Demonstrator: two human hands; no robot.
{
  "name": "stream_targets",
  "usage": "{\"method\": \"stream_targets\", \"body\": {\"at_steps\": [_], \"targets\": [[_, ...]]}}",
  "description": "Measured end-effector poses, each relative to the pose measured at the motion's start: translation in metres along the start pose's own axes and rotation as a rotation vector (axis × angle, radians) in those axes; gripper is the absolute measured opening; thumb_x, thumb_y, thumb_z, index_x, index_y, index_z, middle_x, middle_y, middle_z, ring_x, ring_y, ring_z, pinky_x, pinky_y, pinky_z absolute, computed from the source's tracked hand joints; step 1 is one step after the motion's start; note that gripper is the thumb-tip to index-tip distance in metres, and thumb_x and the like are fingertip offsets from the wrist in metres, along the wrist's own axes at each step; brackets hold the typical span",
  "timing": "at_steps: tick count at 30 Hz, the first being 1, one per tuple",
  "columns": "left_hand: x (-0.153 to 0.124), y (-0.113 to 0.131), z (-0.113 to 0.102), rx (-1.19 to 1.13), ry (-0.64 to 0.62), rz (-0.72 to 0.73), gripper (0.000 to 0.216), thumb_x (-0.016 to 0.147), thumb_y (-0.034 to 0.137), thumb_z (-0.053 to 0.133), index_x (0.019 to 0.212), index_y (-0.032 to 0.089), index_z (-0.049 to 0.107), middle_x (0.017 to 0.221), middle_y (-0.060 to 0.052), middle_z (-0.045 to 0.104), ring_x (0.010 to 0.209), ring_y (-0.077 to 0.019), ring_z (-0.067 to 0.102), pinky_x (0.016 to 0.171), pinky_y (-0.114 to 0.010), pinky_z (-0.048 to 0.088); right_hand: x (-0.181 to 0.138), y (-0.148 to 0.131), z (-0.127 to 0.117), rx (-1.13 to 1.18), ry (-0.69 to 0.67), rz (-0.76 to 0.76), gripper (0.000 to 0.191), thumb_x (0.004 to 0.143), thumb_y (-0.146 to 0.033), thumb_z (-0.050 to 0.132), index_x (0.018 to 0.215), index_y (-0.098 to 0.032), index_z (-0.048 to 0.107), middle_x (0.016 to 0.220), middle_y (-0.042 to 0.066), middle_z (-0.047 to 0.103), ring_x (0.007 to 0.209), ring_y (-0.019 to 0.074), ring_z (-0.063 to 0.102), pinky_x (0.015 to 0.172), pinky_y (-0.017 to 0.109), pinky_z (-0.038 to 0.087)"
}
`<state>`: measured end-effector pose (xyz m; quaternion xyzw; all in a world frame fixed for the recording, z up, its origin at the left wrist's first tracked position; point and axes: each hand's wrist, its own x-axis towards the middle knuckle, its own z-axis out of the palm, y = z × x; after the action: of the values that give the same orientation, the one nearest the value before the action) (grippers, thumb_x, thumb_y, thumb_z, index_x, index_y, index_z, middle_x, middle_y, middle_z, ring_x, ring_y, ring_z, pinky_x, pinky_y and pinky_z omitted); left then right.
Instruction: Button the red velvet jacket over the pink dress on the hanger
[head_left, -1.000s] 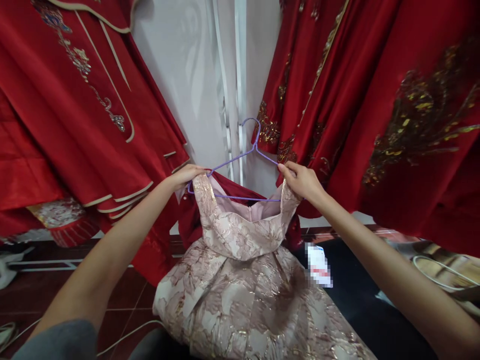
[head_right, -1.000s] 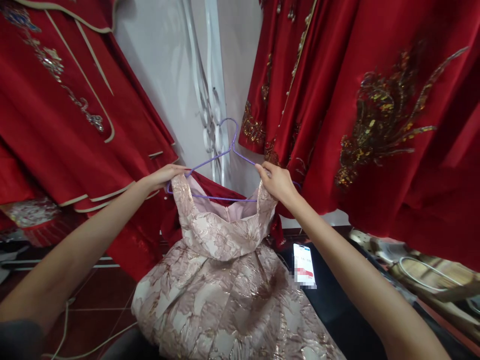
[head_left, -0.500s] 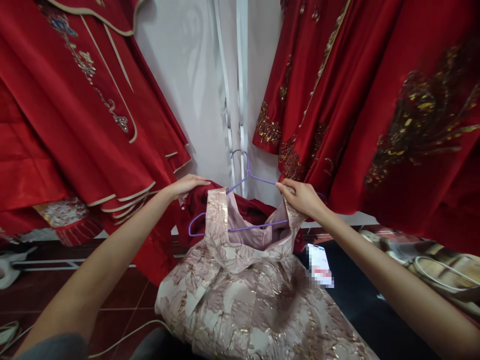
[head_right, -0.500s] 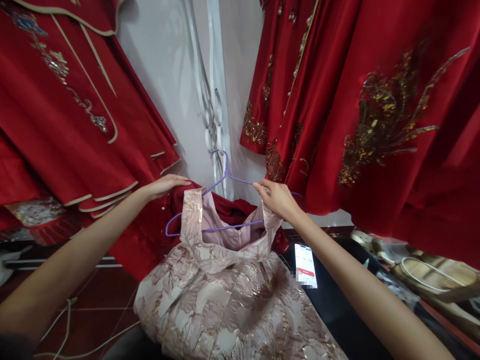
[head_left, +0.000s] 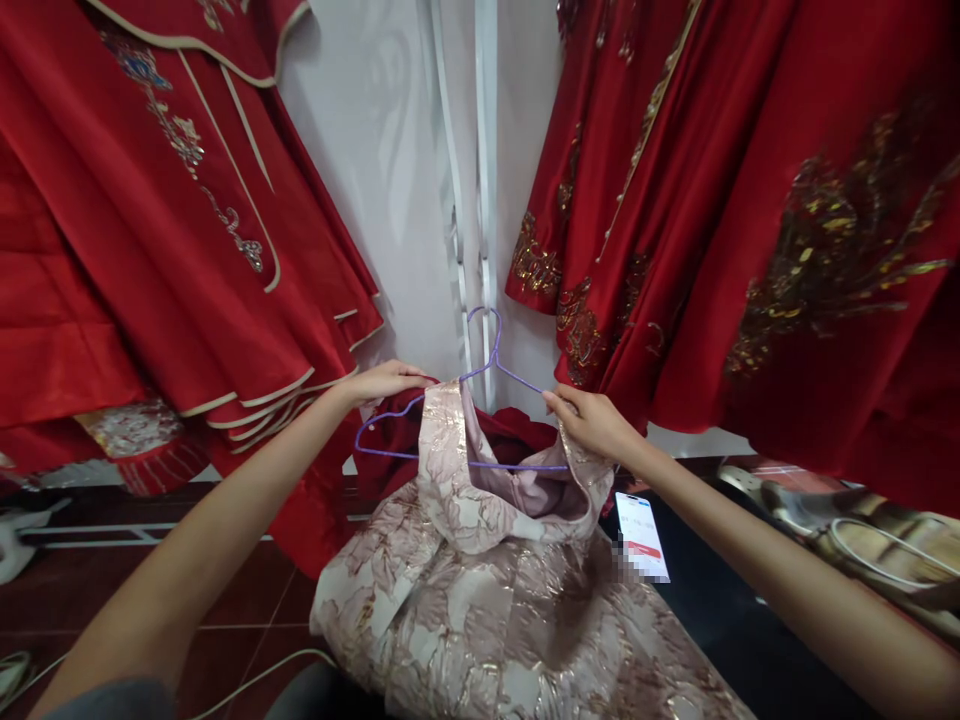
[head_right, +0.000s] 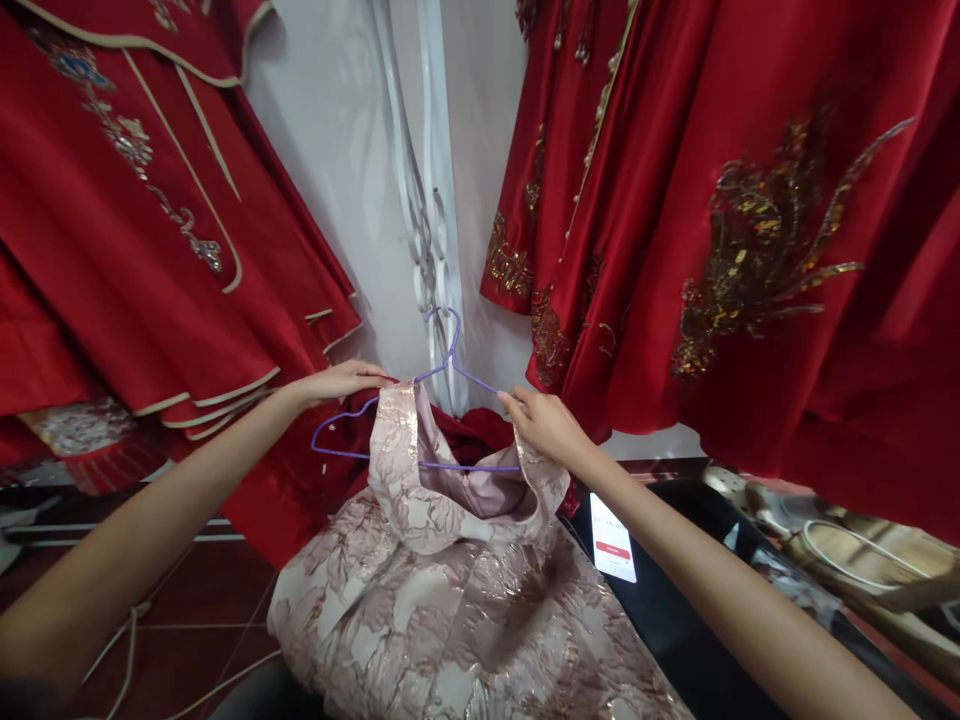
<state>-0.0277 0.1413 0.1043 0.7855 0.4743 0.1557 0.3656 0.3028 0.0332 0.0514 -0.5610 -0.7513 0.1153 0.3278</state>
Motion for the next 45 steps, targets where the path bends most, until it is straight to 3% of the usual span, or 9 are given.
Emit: {"method": "stream_targets", "body": {"at_steps": [5,13,17,20,23,28,31,40,45], "targets": [[-0.003,0.005,0.004,0.064,-0.004,0.074,0.034,0.076,0.043,0.060,0.096,0.020,0.074,0.094,-0.005,0.074,0.080,-0.0175,0.064,0.073,-0.025,0.046,0.006,0.001,0.003,0.170,0.038,0.031,0.033,0.093,-0.051,0.036,0.091,-0.022,0.052,0.074,0.001,0.063,0.070,0.0168,0.060,0.070,0.029,0.044],[-0.005,0.021,0.021,-0.157,0.289,0.053,0.036,0.076,0.048,0.060,0.091,0.018,0.073,0.092,-0.006,0.073,0.086,-0.0219,0.065,0.078,-0.029,0.048,0.010,0.016,-0.010,0.150,-0.057,-0.039,0.026,0.089,-0.043,0.045,0.100,-0.022,0.055,0.078,0.001,0.064,0.071,0.0169,0.060,0.070,0.030,0.046],[-0.009,0.035,0.040,-0.096,0.225,0.273,0.044,0.071,0.043,0.069,0.110,0.022,0.068,0.098,-0.006,0.072,0.093,-0.0211,0.063,0.085,-0.029,0.046,0.007,0.022,-0.017,0.114,-0.046,-0.041,0.026,0.089,-0.045,0.045,0.096,-0.023,0.056,0.079,0.002,0.067,0.073,0.0180,0.062,0.071,0.030,0.046],[-0.013,0.035,0.044,-0.053,0.197,0.352,0.029,0.074,0.042,0.065,0.093,0.021,0.074,0.094,-0.005,0.073,0.091,-0.0211,0.063,0.086,-0.030,0.045,0.002,0.024,-0.016,0.049,-0.034,-0.034,0.030,0.091,-0.049,0.040,0.092,-0.023,0.056,0.077,0.002,0.066,0.073,0.0191,0.062,0.071,0.031,0.045],[-0.023,0.019,0.033,0.009,0.173,0.304,0.026,0.073,0.043,0.065,0.081,0.020,0.076,0.085,-0.005,0.073,0.083,-0.0204,0.063,0.080,-0.029,0.046,-0.004,0.030,-0.014,0.039,-0.028,-0.012,0.033,0.092,-0.051,0.037,0.093,-0.023,0.054,0.076,0.002,0.065,0.073,0.0196,0.062,0.072,0.031,0.045],[-0.050,-0.017,0.013,0.028,-0.041,0.187,0.024,0.073,0.041,0.065,0.082,0.022,0.076,0.087,-0.005,0.073,0.084,-0.0194,0.065,0.080,-0.027,0.046,-0.006,0.036,-0.017,0.032,-0.036,-0.015,0.036,0.092,-0.053,0.036,0.086,-0.023,0.055,0.076,0.002,0.065,0.073,0.0196,0.062,0.069,0.029,0.044],[-0.057,-0.027,0.014,0.004,-0.047,0.172,0.023,0.072,0.042,0.066,0.082,0.024,0.076,0.085,-0.005,0.073,0.080,-0.0186,0.064,0.075,-0.026,0.046,-0.005,0.035,-0.020,0.002,-0.043,-0.036,0.036,0.092,-0.052,0.036,0.079,-0.023,0.054,0.071,0.001,0.064,0.068,0.0183,0.061,0.066,0.028,0.043],[-0.039,0.003,0.023,-0.109,0.260,0.245,0.034,0.077,0.051,0.059,0.077,0.019,0.070,0.076,-0.003,0.066,0.073,-0.0163,0.057,0.070,-0.025,0.042,-0.011,0.031,-0.026,-0.174,0.269,0.157,0.037,0.091,-0.057,0.035,0.088,-0.026,0.056,0.069,0.001,0.065,0.067,0.0234,0.065,0.058,0.027,0.037],[-0.017,0.014,0.023,-0.117,0.469,0.300,0.048,0.077,0.062,0.056,0.085,0.016,0.068,0.087,-0.003,0.068,0.085,-0.0189,0.059,0.079,-0.026,0.043,-0.003,0.022,-0.042,-0.204,0.396,0.141,0.038,0.092,-0.055,0.037,0.090,-0.025,0.060,0.073,0.005,0.068,0.072,0.0257,0.066,0.059,0.027,0.036]]}}
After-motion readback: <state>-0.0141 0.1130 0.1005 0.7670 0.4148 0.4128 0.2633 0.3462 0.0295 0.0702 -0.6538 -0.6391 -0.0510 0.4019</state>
